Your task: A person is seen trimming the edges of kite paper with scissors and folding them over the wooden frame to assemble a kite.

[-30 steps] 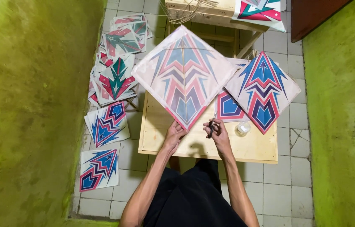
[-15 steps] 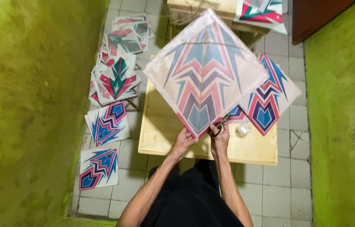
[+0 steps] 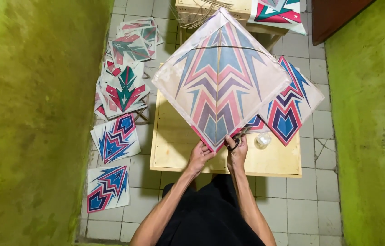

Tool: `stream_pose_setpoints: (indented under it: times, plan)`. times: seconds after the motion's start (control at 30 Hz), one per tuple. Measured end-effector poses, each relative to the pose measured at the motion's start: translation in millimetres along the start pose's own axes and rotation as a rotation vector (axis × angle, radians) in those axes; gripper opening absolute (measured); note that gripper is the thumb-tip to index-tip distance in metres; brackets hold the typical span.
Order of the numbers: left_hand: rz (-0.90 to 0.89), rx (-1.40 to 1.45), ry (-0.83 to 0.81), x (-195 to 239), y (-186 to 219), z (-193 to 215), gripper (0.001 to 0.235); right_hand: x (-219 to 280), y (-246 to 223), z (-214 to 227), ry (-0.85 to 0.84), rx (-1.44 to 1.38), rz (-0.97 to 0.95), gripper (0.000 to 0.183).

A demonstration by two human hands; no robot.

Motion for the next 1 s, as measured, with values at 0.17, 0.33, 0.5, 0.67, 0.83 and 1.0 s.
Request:
stream_pose_setpoints:
  times: [0.17, 0.33, 0.5, 0.67, 0.83, 1.0]
  plan:
    - [-0.005, 0.012, 0.008, 6, 6, -7, 0.076, 4, -12, -10, -0.009, -0.007, 0.007, 0.046]
    - [-0.018, 0.013, -0.004, 5, 5, -9, 0.073, 9, -27, -23, -0.011, -0.009, 0.013, 0.046]
    - [-0.089, 0.025, -0.032, -30, -4, 6, 0.073, -18, 23, 16, -0.074, 0.085, 0.072, 0.051]
    - [-0.155, -0.055, 0.006, 0, 83, -9, 0.068, -11, -6, 23, -0.32, 0.357, 0.021, 0.057]
    - [-0.197, -0.084, 0.03, -15, 114, 9, 0.074, -5, -41, 8, -0.503, 0.894, -0.038, 0.054]
    - [-0.201, -0.07, 0.044, -17, 139, 4, 0.073, 2, -56, -19, -0.568, 0.956, -0.059, 0.05]
Point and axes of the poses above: each hand's wrist, its own x-axis away from the middle knuckle, its own z-axis out of the back of the hand, y = z × x, the point moved 4 cm from there along -x, towards the middle knuckle, and after that the axes turned 15 degrees about z, right-handed, at the moved point
